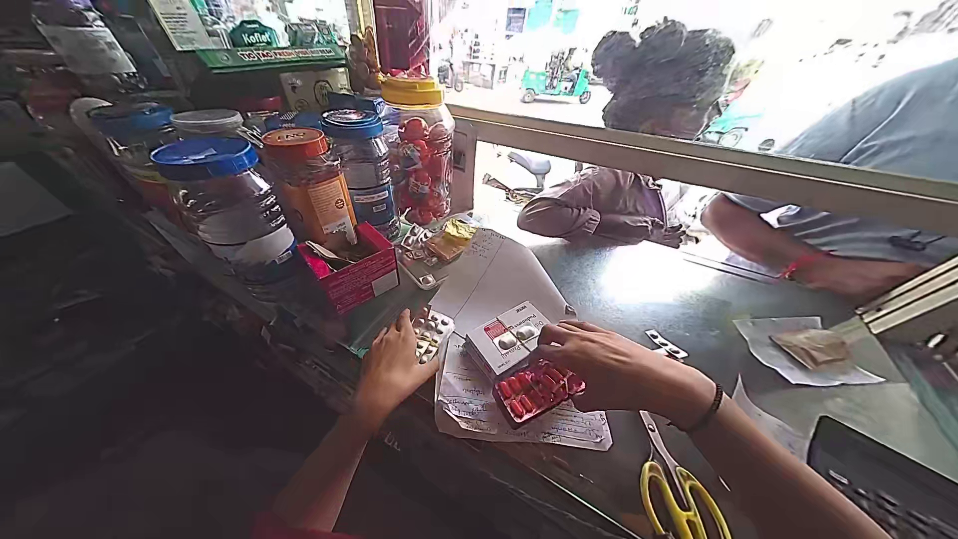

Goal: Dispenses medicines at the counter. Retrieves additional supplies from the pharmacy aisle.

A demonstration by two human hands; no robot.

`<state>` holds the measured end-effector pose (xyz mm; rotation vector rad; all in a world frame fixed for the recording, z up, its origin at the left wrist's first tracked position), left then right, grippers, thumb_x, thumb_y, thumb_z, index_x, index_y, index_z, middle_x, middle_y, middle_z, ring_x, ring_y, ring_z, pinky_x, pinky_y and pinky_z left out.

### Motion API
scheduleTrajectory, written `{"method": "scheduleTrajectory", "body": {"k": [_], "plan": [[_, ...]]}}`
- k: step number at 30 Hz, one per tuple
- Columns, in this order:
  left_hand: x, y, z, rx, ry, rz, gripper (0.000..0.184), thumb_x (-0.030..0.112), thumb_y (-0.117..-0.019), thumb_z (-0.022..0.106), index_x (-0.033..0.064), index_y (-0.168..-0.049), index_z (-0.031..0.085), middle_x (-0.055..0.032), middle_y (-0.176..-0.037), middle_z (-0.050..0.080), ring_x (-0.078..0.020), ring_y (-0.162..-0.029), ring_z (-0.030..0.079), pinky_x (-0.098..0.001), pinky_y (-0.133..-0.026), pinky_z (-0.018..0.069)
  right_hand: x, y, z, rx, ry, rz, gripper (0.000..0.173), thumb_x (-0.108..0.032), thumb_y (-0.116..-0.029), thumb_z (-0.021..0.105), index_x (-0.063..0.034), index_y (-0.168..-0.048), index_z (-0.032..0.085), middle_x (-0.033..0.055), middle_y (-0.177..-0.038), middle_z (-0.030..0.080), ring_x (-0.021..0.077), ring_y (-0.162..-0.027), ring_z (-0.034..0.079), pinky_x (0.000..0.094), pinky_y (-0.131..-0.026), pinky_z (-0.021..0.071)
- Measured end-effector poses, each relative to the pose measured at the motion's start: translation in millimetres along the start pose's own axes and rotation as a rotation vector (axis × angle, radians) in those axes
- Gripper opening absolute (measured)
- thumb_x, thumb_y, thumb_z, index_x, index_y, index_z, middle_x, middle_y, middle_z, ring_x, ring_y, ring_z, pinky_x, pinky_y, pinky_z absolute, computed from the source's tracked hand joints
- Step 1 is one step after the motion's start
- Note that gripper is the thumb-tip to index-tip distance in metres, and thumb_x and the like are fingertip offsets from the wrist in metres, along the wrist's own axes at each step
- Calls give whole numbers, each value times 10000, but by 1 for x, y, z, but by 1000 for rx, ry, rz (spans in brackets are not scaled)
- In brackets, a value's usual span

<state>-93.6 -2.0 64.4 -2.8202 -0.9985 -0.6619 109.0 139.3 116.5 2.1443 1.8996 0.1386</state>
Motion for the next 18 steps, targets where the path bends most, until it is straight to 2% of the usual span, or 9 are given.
{"method": "scheduleTrajectory", "body": {"k": [2,4,6,7,9,10,13,15,18], "plan": [[-10,15,-5,97,139,20,868,273,-840,784,-83,-1511,364,-301,-1353,577,-434,-1241,583,-575,-1058,434,5,-1,-12,36,-19,-8,619,-129,-683,893,-69,-1255,665,167,-1304,594,360,-1228,552,525,-1043,418],[-27,38,-8,250,259,67,844,220,-789,802,-88,-1475,420,-302,-1358,574,-424,-1220,598,-568,-1030,462,10,-14,-21,74,-11,-50,613,-194,-650,928,-60,-1189,669,150,-1414,545,346,-1296,524,517,-1064,416],[-48,63,-7,326,401,104,872,245,-740,806,-71,-1468,446,-271,-1389,562,-342,-1237,594,-486,-1031,477,13,-35,-24,59,-26,-107,593,-225,-629,952,-49,-1128,683,177,-1484,506,372,-1390,458,532,-1129,361],[-60,75,-4,321,497,110,895,283,-708,803,-53,-1464,462,-226,-1393,571,-249,-1234,600,-396,-1023,495,14,-46,-22,6,-45,-104,600,-218,-634,958,-33,-1137,689,194,-1518,481,388,-1448,398,540,-1177,305],[-80,96,1,262,756,141,918,296,-658,835,-66,-1424,482,-119,-1333,608,-70,-1154,632,-229,-964,538,13,-65,-16,-114,-96,-82,714,-177,-656,953,15,-1261,627,244,-1564,412,423,-1482,342,562,-1194,267],[-88,104,4,216,896,161,949,282,-643,856,-104,-1413,458,-79,-1285,635,-33,-1096,654,-202,-931,553,13,-72,-12,-149,-113,-68,827,-170,-654,959,12,-1354,557,251,-1584,375,432,-1479,340,585,-1176,281],[-109,120,16,45,1179,202,940,261,-642,887,-83,-1385,426,32,-1146,693,-51,-1000,703,-232,-899,587,13,-77,-4,-171,-111,15,1288,-224,-609,997,-49,-1620,218,238,-1645,268,465,-1485,299,674,-1090,326],[-119,118,27,-66,1291,276,913,318,-677,906,-47,-1386,460,45,-1131,686,-63,-1007,689,-249,-906,584,8,-74,-6,-203,-70,125,1420,-314,-596,1006,-89,-1654,87,197,-1682,209,471,-1486,263,687,-1066,306],[-115,109,39,-163,1368,481,807,383,-737,885,13,-1354,519,52,-1166,676,-40,-1025,667,-251,-903,575,2,-72,-3,-260,-54,216,1430,-374,-587,1002,-117,-1660,92,190,-1717,60,477,-1532,150,715,-1107,224]]}}
Point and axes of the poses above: each hand's wrist, its own y-axis away from the middle knuckle, its own z-axis out of the palm, x = y × z, the point moved 5 cm from there along -y, towards the middle knuckle
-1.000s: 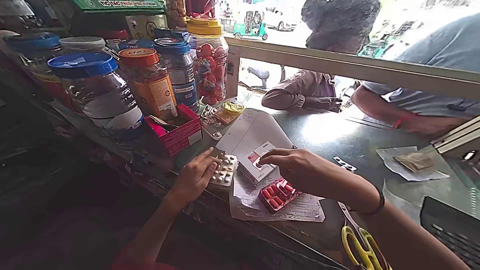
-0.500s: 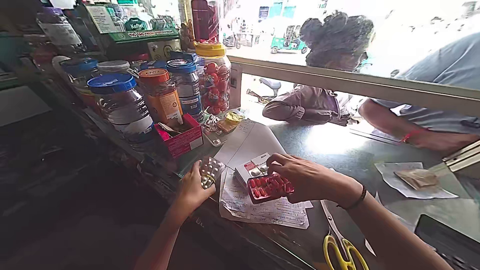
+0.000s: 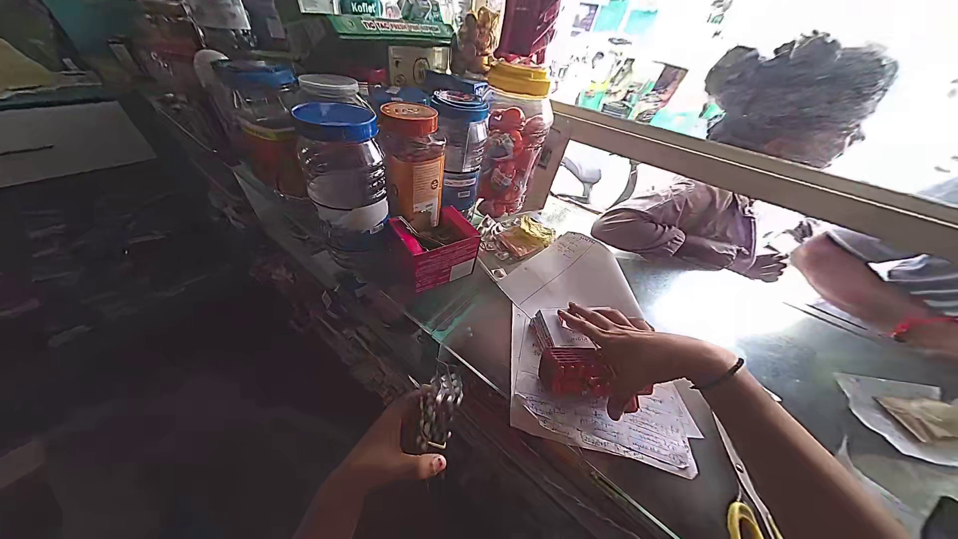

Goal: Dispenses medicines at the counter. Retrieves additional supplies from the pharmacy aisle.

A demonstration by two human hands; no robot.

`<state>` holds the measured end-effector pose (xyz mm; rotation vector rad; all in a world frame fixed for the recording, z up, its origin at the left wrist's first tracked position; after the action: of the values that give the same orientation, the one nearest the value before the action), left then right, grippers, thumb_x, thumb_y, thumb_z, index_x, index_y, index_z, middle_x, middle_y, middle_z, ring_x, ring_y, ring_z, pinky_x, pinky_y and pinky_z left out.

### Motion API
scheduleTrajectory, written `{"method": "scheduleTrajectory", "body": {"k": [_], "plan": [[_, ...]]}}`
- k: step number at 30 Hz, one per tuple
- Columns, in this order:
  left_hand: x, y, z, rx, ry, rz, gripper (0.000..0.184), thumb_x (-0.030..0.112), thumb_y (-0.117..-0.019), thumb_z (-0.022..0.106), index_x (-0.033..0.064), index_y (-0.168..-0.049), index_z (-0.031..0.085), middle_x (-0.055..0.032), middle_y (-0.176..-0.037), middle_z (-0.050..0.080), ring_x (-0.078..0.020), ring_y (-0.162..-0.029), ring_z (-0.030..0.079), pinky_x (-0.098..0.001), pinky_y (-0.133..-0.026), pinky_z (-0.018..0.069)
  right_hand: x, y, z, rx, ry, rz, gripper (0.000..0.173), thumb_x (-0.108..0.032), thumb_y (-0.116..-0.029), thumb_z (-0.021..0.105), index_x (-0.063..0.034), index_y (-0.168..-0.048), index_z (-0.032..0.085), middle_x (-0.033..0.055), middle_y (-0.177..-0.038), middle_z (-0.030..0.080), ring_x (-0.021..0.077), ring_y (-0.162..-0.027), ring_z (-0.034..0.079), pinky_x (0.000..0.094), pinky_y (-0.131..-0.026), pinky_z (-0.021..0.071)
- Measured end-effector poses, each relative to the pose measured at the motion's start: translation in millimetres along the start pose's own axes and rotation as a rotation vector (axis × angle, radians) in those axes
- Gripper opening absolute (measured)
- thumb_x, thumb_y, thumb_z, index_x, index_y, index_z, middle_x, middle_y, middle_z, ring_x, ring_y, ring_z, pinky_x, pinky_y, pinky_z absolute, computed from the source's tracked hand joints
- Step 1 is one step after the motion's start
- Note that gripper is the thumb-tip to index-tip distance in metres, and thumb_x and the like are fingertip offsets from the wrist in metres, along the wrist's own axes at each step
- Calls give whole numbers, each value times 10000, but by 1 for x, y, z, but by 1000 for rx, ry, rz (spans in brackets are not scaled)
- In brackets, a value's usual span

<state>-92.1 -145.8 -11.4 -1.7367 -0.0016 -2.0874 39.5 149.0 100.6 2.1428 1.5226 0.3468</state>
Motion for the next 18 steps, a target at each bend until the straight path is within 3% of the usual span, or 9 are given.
{"method": "scheduleTrajectory", "body": {"k": [2,3,5,7,9,11,13,15,18], "plan": [[4,-12,10,-116,-24,110,772,351,-753,869,-10,-1344,528,9,-1240,647,-33,-1093,648,-241,-933,566,3,6,-2,41,-94,13,1378,-334,-591,1002,-162,-1660,150,173,-1720,74,462,-1550,126,719,-1148,173],[10,-20,16,-173,-95,188,787,358,-756,857,-66,-1334,531,-67,-1308,597,-53,-1175,608,-240,-992,536,8,10,-5,100,-165,1,1290,-311,-625,986,-159,-1650,216,169,-1712,135,455,-1546,160,710,-1159,169],[24,-35,34,-280,-265,328,758,389,-729,845,-108,-1239,588,-216,-1392,523,-160,-1290,531,-275,-1082,453,23,9,-10,255,-296,-39,1032,-289,-741,907,-124,-1600,359,160,-1642,344,383,-1491,341,613,-1178,281],[37,-55,55,-375,-452,422,725,460,-699,846,-82,-1139,651,-298,-1494,450,-322,-1421,435,-386,-1168,375,36,-3,-17,359,-362,-45,834,-260,-852,820,-110,-1566,417,148,-1587,441,308,-1456,423,517,-1184,333],[38,-77,78,-467,-632,400,750,519,-685,845,-31,-1166,674,-366,-1573,308,-466,-1516,242,-499,-1240,229,43,-19,-18,383,-330,-35,839,-197,-836,833,-39,-1552,425,193,-1590,424,347,-1479,386,549,-1200,283],[25,-100,94,-526,-721,268,776,507,-676,868,11,-1235,660,-382,-1607,195,-477,-1540,136,-510,-1255,157,39,-27,-19,303,-348,13,882,-164,-838,830,-26,-1574,363,193,-1577,440,318,-1471,402,491,-1213,287],[11,-114,102,-595,-754,111,768,466,-691,891,24,-1267,645,-349,-1639,120,-435,-1553,119,-496,-1242,190,35,-28,-19,229,-377,60,887,-121,-831,831,-18,-1571,353,214,-1484,529,308,-1378,501,455,-1161,366],[5,-119,108,-638,-808,64,763,457,-681,902,22,-1257,655,-313,-1643,158,-421,-1541,168,-496,-1206,277,33,-24,-19,183,-386,120,874,-86,-810,847,-23,-1553,392,252,-1447,521,342,-1326,507,467,-1118,391],[5,-119,113,-682,-908,48,770,455,-670,892,4,-1245,650,-297,-1604,262,-449,-1471,284,-517,-1134,365,33,-15,-18,223,-370,129,682,-86,-757,878,10,-1373,603,244,-1342,548,302,-1224,531,415,-1041,442]]}}
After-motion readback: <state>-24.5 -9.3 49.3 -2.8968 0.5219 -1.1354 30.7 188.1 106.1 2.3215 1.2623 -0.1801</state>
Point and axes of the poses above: each hand's wrist, its own y-axis away from the middle knuckle, its own z-axis out of the palm, x = y × z, the point moved 5 cm from there along -y, towards the middle knuckle
